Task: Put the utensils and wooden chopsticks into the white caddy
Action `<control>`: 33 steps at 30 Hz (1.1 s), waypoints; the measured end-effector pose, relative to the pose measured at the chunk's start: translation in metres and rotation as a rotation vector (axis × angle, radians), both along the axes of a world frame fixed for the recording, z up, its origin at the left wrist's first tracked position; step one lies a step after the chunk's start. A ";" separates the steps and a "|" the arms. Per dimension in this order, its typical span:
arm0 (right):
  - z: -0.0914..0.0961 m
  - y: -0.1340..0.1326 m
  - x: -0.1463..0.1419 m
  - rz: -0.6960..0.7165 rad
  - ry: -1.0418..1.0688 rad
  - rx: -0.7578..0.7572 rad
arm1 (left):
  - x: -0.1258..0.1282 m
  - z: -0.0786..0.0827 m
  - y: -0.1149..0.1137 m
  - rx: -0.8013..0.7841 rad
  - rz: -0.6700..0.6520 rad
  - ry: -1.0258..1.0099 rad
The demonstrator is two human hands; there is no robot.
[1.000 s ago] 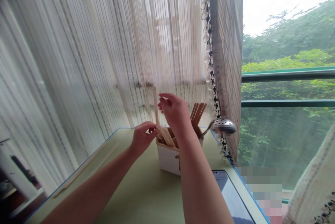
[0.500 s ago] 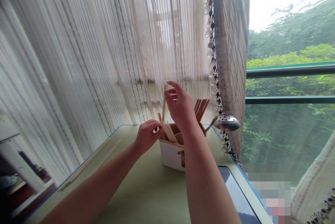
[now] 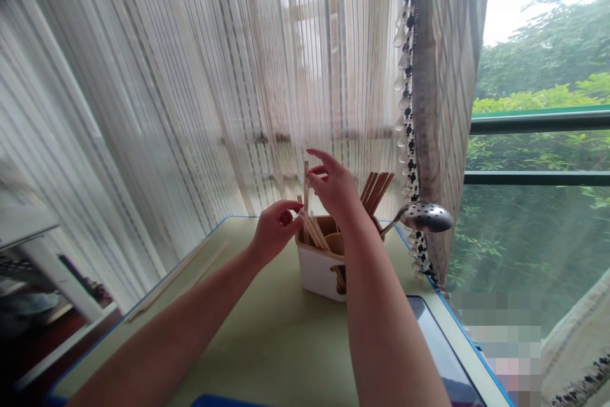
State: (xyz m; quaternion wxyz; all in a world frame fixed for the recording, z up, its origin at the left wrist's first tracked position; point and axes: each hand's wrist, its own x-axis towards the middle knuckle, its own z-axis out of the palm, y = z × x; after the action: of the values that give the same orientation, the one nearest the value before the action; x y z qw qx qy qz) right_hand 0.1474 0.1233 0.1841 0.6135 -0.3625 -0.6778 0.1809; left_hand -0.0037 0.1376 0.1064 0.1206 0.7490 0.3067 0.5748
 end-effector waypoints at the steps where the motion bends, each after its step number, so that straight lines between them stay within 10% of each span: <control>1: -0.002 0.003 0.001 0.013 -0.010 -0.029 | -0.001 0.001 0.000 0.001 0.009 -0.018; 18: -0.034 0.032 0.012 0.057 -0.355 -0.348 | 0.001 -0.013 0.014 -0.233 -0.045 -0.105; 33: -0.026 0.028 0.012 0.013 -0.408 -0.300 | -0.001 -0.015 0.016 -0.133 0.002 0.043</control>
State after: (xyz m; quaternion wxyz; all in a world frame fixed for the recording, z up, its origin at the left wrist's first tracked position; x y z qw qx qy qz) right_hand 0.1593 0.1513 0.1581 0.4024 -0.4741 -0.7554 0.2065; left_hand -0.0043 0.1540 0.0916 0.1630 0.7513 0.3477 0.5368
